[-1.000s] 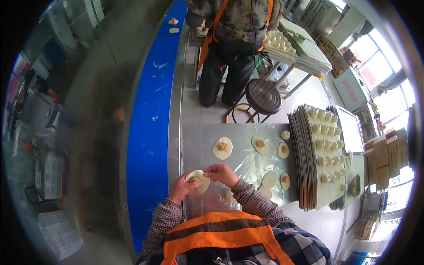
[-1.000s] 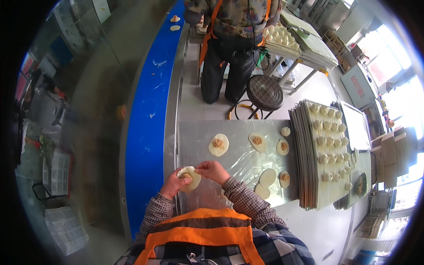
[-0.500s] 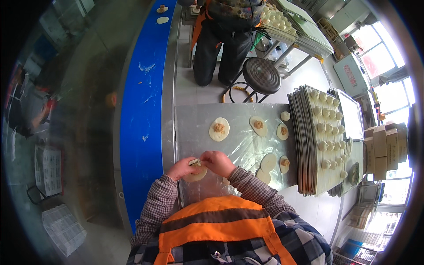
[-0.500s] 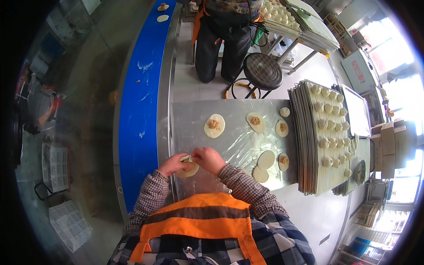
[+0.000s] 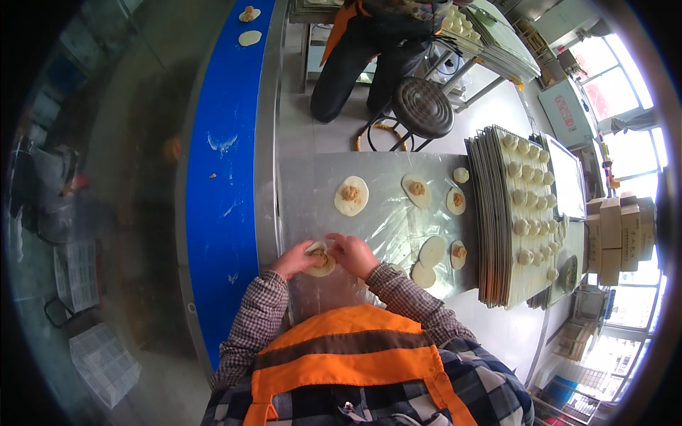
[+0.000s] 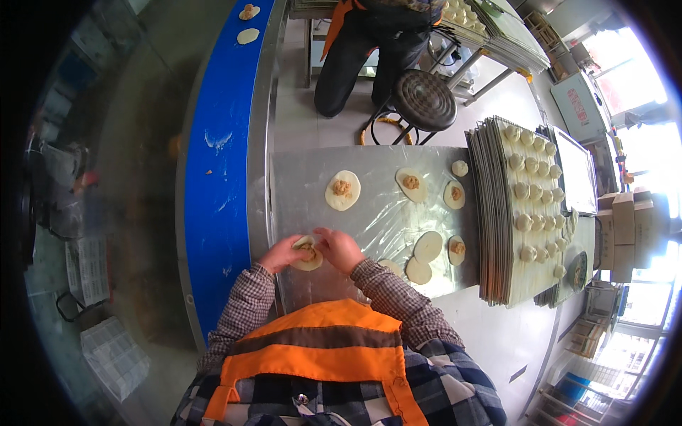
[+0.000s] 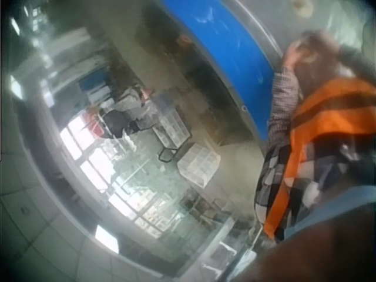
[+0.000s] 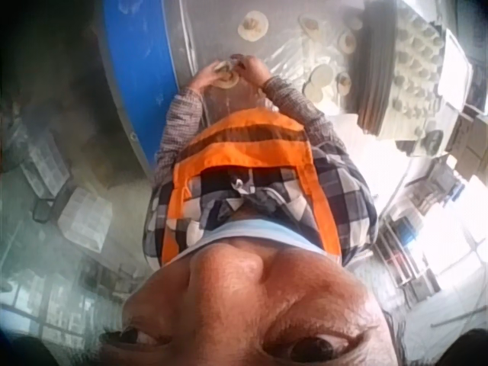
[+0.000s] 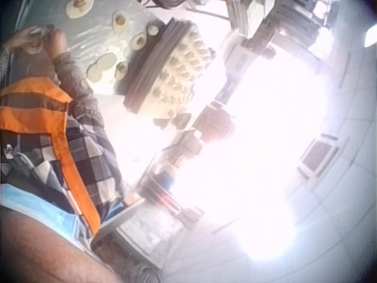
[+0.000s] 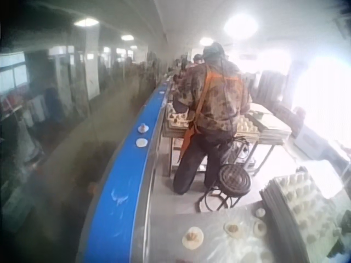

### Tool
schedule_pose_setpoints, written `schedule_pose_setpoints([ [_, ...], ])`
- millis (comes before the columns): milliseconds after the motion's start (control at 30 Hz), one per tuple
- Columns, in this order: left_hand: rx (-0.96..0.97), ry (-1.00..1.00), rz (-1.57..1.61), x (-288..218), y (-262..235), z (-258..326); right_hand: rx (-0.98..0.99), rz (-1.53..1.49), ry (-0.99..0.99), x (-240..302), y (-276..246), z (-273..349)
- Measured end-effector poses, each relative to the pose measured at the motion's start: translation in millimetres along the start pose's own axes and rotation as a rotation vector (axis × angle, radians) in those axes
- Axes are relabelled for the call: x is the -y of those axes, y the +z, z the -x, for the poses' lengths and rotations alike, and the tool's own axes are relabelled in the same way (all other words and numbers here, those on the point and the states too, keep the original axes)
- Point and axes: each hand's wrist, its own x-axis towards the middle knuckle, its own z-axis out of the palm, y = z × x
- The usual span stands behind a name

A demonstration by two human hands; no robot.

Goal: The person repeatedly picks a small dough wrapper from a conveyor belt, places a filling onto it, folds and pleats the wrapper to seal it, and places the finished dumpling onto a tray. The process is repeated continuously throughout the clip.

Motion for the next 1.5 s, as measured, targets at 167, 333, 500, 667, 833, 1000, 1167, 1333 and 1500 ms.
schedule_pose_setpoints([
  [167, 0.044, -0.116, -0.274, -7.9, -5.0, -8.8, 0.036, 0.167, -0.08, -6.3, 4.9, -3.0],
  [333, 0.1, 0.01, -0.389, -12.7, -10.3, -12.5, 0.027, 0.118, -0.078, -7.7, 8.7, -2.9],
  [500, -0.093, -0.054, 0.058, 0.4, -2.7, -12.1, 0.049, -0.245, 0.334, -8.0, 5.6, -3.3],
  [667, -0.037, -0.047, -0.051, -6.5, 2.6, -12.5, -0.02, -0.022, 0.086, -8.7, 9.2, -8.7],
  [833, 0.068, -0.163, -0.184, -24.1, -6.1, -14.5, -0.034, 0.03, -0.058, -12.3, 12.0, -13.8],
  [1000, -0.073, 0.013, -0.111, -13.3, -2.9, -13.9, 0.036, 0.087, 0.072, -12.0, 7.2, -12.8],
  [1167, -0.198, 0.049, -0.188, 6.4, 4.0, -18.7, -0.028, -0.181, 0.185, -11.7, 9.9, -9.5],
  [1333, -0.149, 0.359, -0.597, 16.3, 8.1, -25.7, 0.113, 0.135, 0.103, -15.4, 15.4, -3.8],
  [1500, -0.121, 0.28, -0.806, 12.2, 25.5, -11.1, 0.279, -0.055, 0.367, -0.1, 10.6, 12.1],
])
